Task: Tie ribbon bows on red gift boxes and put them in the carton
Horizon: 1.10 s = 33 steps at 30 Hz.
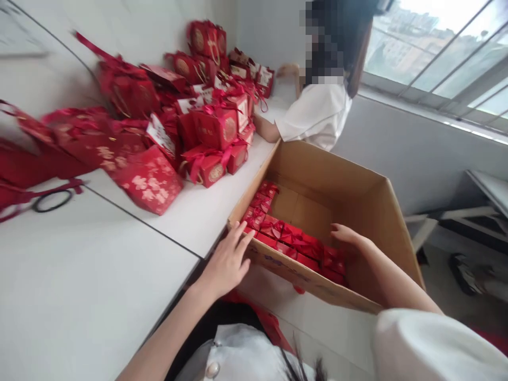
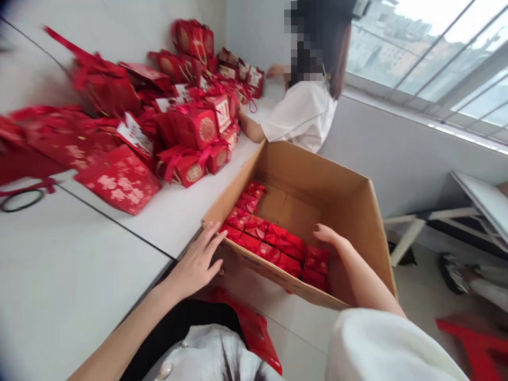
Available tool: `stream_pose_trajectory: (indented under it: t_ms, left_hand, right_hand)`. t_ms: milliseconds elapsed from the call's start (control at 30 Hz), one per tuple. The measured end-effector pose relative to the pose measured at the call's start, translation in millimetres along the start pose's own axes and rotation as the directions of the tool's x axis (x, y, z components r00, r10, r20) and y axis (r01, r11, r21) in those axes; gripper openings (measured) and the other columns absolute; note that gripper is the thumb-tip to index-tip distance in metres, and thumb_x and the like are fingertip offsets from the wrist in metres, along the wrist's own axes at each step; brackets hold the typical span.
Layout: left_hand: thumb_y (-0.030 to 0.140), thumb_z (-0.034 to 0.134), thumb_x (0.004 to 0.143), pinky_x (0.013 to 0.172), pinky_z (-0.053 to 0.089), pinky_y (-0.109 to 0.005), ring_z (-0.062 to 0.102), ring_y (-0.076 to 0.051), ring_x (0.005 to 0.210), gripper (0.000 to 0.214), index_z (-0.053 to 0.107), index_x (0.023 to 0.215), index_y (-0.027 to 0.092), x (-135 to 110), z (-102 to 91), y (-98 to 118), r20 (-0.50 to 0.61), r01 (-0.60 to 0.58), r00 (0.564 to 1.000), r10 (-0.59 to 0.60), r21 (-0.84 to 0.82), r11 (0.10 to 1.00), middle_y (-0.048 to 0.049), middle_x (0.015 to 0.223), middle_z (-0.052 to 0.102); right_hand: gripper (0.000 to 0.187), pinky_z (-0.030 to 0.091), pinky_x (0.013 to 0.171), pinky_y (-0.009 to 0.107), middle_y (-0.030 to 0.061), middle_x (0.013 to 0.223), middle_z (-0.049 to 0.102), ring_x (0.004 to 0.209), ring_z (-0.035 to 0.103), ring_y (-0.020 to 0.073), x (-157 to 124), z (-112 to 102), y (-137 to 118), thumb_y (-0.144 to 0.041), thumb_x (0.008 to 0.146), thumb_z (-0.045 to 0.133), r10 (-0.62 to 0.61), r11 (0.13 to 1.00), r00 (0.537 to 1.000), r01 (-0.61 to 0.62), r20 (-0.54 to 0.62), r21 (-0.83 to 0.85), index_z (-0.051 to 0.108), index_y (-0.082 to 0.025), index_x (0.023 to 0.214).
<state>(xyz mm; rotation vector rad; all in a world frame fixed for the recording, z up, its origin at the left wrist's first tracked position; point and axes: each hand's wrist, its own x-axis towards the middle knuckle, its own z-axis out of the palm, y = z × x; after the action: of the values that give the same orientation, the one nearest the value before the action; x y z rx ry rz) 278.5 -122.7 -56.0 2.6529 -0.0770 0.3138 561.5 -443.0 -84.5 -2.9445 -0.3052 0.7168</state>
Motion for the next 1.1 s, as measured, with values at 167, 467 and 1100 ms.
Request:
stream_pose_trajectory:
  t_ms: [167,467,1100]
  left_hand:
    - [0.014,0.052,0.082,0.111,0.034,-0.051,0.017,-0.031,0.143,0.060,0.035,0.140,0.017,-21,-24.9,2,0.054,0.109,0.993,-0.108,-0.014,0.994,-0.0163,0.154,0.022]
    - [0.018,0.052,0.083,0.112,0.033,-0.053,0.016,-0.031,0.144,0.043,0.053,0.126,0.019,-121,-73.3,0,-0.025,0.457,0.886,-0.462,-0.116,0.882,-0.0139,0.152,0.030]
    - [0.017,0.044,0.083,0.080,0.049,-0.029,0.062,-0.018,0.089,0.024,0.066,0.094,0.016,-258,-81.0,12,-0.348,0.562,0.355,-0.868,-0.662,0.496,-0.0073,0.098,0.067]
  right_hand:
    - [0.023,0.050,0.092,0.036,0.0100,0.102,0.072,0.098,0.067,0.0251,-9,-64,-74,-0.020,0.085,0.046,-0.208,0.972,0.961,0.224,-0.185,0.073,0.065,-0.021,0.098]
    - [0.024,0.055,0.069,0.040,0.0099,0.083,0.074,0.078,0.070,0.0309,-101,-60,-292,-0.042,0.073,0.048,-0.823,0.501,0.517,0.856,-0.234,0.127,0.065,-0.029,0.084]
    - [0.100,0.022,0.112,0.056,0.0226,0.146,0.025,0.138,0.021,0.0381,-305,159,-646,-0.045,0.063,0.073,-0.995,-0.089,-0.104,0.873,0.005,0.479,0.018,-0.014,0.140]
